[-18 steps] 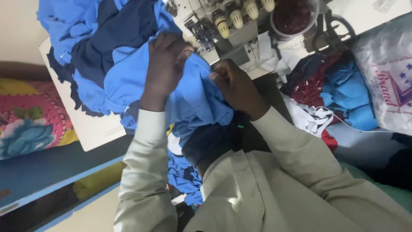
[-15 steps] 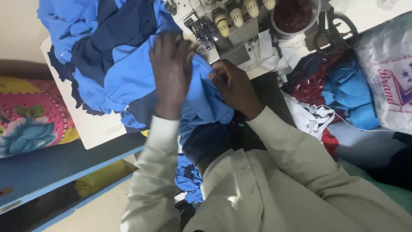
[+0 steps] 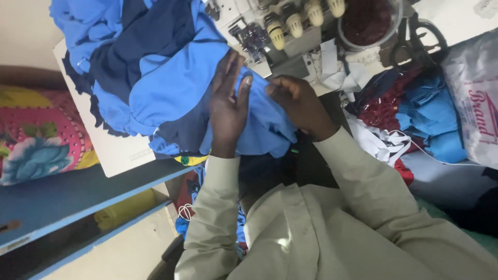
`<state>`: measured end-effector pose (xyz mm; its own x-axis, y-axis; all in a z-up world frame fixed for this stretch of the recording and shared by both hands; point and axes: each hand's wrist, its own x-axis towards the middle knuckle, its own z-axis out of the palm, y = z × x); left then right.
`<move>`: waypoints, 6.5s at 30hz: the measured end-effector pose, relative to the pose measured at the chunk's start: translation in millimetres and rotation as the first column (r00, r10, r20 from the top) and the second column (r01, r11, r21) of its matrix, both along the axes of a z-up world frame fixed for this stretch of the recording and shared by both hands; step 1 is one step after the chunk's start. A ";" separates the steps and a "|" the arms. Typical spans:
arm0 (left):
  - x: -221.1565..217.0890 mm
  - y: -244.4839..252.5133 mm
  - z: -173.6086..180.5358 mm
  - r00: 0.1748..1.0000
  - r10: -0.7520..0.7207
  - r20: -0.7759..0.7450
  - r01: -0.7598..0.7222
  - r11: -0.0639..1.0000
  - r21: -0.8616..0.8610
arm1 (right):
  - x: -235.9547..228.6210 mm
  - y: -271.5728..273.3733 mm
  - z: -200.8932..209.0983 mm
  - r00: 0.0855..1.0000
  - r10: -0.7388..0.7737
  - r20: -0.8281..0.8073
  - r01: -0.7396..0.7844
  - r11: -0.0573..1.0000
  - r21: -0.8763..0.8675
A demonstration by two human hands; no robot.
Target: Sorting and arranging blue fabric pieces on a work table in preparation for sewing
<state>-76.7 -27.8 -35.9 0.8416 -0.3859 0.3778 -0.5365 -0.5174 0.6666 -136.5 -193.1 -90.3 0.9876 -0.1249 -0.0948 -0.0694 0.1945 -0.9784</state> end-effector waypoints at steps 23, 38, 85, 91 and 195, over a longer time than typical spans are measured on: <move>32.2 0.7 -0.2 0.996 -0.081 0.039 0.082 0.996 -0.019 | 0.4 4.0 -5.9 1.000 -0.023 -0.002 0.023 0.977 0.213; 80.2 6.4 22.3 0.942 -0.335 -0.023 0.335 0.942 0.035 | -14.4 18.7 18.4 0.996 -0.075 -0.045 0.072 0.995 -0.063; 36.2 6.7 22.9 0.980 -0.146 0.133 0.105 0.956 0.274 | 1.2 51.9 -21.0 0.958 -0.278 -0.063 0.275 0.841 0.466; 35.7 16.9 19.8 0.975 -0.164 0.147 0.134 0.971 0.198 | -7.6 59.8 -54.8 0.977 -0.210 -0.022 0.198 0.877 0.437; 40.0 9.0 52.6 0.586 -0.797 0.144 0.516 0.504 0.692 | -32.1 100.1 -20.4 0.981 -0.189 -0.044 0.152 0.891 -0.428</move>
